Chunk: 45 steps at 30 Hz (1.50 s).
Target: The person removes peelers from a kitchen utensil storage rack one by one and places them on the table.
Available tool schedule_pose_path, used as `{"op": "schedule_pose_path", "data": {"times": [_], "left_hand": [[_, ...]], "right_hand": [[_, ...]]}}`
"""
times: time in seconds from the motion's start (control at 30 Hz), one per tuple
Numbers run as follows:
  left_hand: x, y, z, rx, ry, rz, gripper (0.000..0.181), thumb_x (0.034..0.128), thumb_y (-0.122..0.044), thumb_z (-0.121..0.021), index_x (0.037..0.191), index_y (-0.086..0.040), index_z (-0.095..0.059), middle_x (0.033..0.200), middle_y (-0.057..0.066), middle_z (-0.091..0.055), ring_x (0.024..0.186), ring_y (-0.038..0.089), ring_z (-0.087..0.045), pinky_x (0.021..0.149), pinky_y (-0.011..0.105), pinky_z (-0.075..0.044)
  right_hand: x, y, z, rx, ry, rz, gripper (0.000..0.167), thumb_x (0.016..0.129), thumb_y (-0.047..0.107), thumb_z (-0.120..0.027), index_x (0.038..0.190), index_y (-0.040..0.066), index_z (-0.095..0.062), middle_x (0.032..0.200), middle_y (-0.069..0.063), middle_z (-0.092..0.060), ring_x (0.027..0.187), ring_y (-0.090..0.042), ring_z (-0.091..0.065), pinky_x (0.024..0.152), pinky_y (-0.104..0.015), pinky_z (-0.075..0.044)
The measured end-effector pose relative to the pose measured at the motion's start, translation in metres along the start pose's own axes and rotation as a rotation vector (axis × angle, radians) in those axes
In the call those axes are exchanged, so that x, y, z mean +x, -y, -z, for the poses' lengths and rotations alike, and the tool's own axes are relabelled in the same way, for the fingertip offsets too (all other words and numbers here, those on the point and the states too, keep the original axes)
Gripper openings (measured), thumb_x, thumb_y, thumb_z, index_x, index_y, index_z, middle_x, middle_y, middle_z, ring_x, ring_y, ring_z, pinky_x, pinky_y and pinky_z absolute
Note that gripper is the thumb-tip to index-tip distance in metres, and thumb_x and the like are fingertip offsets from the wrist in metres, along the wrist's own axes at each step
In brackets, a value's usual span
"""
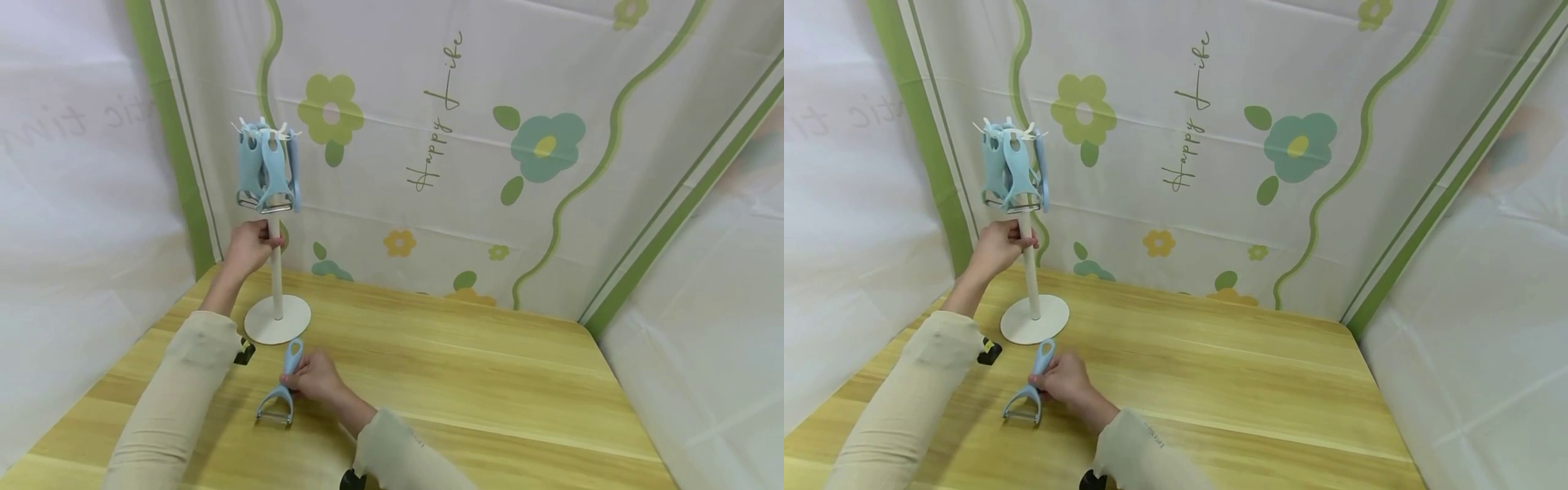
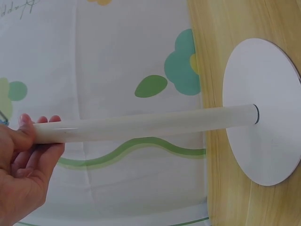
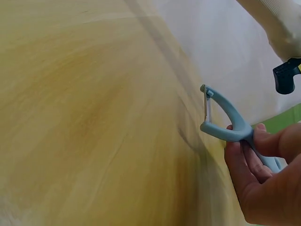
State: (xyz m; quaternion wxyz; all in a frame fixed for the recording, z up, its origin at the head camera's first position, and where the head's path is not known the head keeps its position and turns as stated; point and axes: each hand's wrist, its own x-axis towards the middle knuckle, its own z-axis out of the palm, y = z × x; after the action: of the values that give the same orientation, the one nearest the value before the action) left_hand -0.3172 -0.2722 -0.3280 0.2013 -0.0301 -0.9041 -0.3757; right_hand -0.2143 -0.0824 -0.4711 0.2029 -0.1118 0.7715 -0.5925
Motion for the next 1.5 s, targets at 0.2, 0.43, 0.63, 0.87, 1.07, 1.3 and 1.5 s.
{"op": "schedule_pose_path", "data": {"times": [0.2,0.43,0.63,0.87,1.07,1.3,1.5], "left_hand": [[0.001,0.002,0.001,0.003,-0.005,-0.009,0.015,0.0962,-0.004,-0.061,0.101,0.010,-0.067,0.102,0.031,-0.071,0.098,0.045,-0.070,0.087,0.056,-0.057],[0.002,0.002,0.002,0.005,0.000,-0.011,0.016,0.0967,-0.005,-0.061,0.101,0.009,-0.066,0.102,0.031,-0.071,0.098,0.046,-0.069,0.087,0.056,-0.056],[0.001,0.002,0.002,0.003,-0.001,0.000,0.017,0.0968,-0.005,-0.061,0.102,0.010,-0.066,0.103,0.031,-0.070,0.099,0.045,-0.069,0.087,0.055,-0.057],[0.001,0.002,0.004,0.006,0.004,0.007,0.017,0.0973,-0.006,-0.061,0.104,0.009,-0.067,0.103,0.030,-0.071,0.099,0.044,-0.070,0.088,0.055,-0.056],[0.001,0.002,0.004,0.011,0.008,0.004,0.016,0.0970,-0.005,-0.061,0.103,0.009,-0.067,0.103,0.030,-0.071,0.099,0.045,-0.070,0.088,0.055,-0.056],[0.001,0.003,0.004,0.010,0.014,0.011,0.016,0.0970,-0.005,-0.061,0.103,0.009,-0.067,0.105,0.030,-0.071,0.101,0.045,-0.069,0.089,0.056,-0.056],[0.002,0.005,0.001,0.010,0.025,0.004,0.016,0.0977,-0.007,-0.061,0.101,0.007,-0.067,0.104,0.029,-0.071,0.101,0.044,-0.069,0.089,0.055,-0.056]], "right_hand": [[0.002,-0.002,-0.003,-0.001,-0.002,-0.055,0.011,0.087,-0.001,-0.073,0.078,-0.001,-0.067,0.072,-0.004,-0.071,0.066,-0.009,-0.068,0.060,-0.026,-0.060],[0.000,-0.001,-0.005,-0.037,-0.019,-0.064,0.010,0.084,-0.003,-0.075,0.075,-0.001,-0.070,0.070,-0.004,-0.072,0.064,-0.010,-0.069,0.057,-0.026,-0.060],[0.001,-0.002,-0.006,-0.104,-0.055,-0.069,0.016,0.082,0.001,-0.079,0.069,0.001,-0.070,0.062,-0.002,-0.069,0.056,-0.009,-0.066,0.051,-0.022,-0.056],[0.004,-0.008,-0.007,-0.161,-0.058,-0.011,0.019,0.080,0.004,-0.081,0.065,0.002,-0.072,0.056,-0.001,-0.068,0.050,-0.011,-0.068,0.047,-0.020,-0.054],[0.005,-0.011,-0.006,-0.213,-0.041,0.035,0.025,0.080,0.002,-0.081,0.060,0.003,-0.067,0.054,0.001,-0.068,0.046,-0.008,-0.065,0.044,-0.017,-0.051],[0.004,-0.010,0.004,-0.401,0.024,0.097,0.030,0.081,0.013,-0.083,0.063,0.011,-0.059,0.047,0.002,-0.061,0.037,-0.002,-0.054,0.041,-0.016,-0.042],[0.010,0.010,0.024,-0.427,0.108,0.200,0.017,0.090,0.020,-0.075,0.086,0.010,-0.062,0.063,-0.004,-0.070,0.050,-0.015,-0.065,0.045,-0.018,-0.046]]}}
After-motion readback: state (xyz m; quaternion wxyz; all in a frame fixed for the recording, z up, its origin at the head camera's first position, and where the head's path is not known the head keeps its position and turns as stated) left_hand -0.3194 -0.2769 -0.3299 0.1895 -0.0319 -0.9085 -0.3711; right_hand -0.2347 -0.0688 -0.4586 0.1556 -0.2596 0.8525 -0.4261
